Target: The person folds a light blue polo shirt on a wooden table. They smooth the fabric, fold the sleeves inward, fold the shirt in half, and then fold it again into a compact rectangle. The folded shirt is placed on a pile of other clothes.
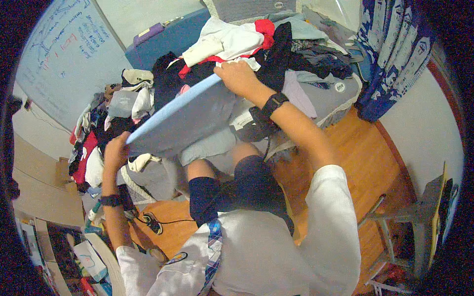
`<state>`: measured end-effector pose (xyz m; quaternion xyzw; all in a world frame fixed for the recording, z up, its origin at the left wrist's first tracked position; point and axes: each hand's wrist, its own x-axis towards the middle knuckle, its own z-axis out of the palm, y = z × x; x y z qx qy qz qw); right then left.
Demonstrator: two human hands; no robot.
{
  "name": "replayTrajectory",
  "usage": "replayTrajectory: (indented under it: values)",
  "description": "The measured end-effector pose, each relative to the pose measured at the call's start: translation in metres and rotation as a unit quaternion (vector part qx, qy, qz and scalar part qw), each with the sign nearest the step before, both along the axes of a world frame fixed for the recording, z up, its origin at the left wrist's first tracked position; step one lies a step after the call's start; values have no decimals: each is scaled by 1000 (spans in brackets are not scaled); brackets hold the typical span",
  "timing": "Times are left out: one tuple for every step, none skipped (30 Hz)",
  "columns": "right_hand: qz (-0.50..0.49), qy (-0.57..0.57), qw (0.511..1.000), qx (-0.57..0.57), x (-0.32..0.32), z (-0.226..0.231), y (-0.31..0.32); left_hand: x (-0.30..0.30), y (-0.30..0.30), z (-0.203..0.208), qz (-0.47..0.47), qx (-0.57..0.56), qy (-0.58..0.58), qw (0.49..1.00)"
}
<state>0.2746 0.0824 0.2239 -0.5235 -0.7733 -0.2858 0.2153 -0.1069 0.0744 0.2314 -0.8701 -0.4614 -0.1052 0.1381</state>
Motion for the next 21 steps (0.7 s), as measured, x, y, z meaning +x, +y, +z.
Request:
replayTrajectory:
  values:
    - [16,-1,1000,-10,0,10,-6,-3,-5,13,9,-38,-3,999]
    - [37,1,999,-11,2,21,-11,-6,-10,25,24,-69,-2,997]
    - [46,-19,998,-28,2,30,-14,-9,-13,35,13,-113,-24,993]
    - [68,-35,997,-30,4,39,-17,-12,-15,43,11,-160,-44,986]
    - [83,-50,995,-37,4,46,-18,-15,-14,49,-18,-212,-91,973]
    - [97,-48,990,-95,4,50,-17,-19,-10,53,-20,-260,-88,962]
    - [104,-45,982,-154,5,54,-15,-21,-5,53,-32,-288,-87,953]
    - [99,-41,970,-216,8,56,-10,-23,4,51,-34,-312,-72,947]
    - [124,-17,949,-289,11,56,-3,-26,15,46,-36,-370,-77,925]
    - [134,-18,930,-341,12,51,7,-30,29,40,-29,-423,-68,903]
    - [156,-14,911,-380,13,45,21,-34,47,34,-65,-468,-69,879]
    - [213,-3,891,-402,14,37,38,-34,70,22,-36,-509,-44,859]
    - [202,15,869,-452,13,26,58,-34,95,11,-33,-536,-32,843]
    - [177,15,864,-472,12,12,79,-34,121,-2,-28,-560,-11,828]
    - [167,15,858,-485,11,-2,103,-32,147,-17,0,-555,21,832]
    - [163,15,852,-497,11,-16,126,-32,171,-34,37,-554,-3,832]
    - [139,34,868,-476,9,-34,146,-27,194,-54,39,-505,15,862]
    - [88,44,878,-468,7,-52,164,-22,212,-78,87,-436,0,896]
    - [20,21,901,-432,6,-71,176,-14,224,-105,163,-318,17,934]
    - [-38,10,910,-413,6,-88,186,-10,228,-129,219,-232,-3,948]
    - [-31,43,928,-368,9,-103,193,-8,228,-148,191,-202,-51,959]
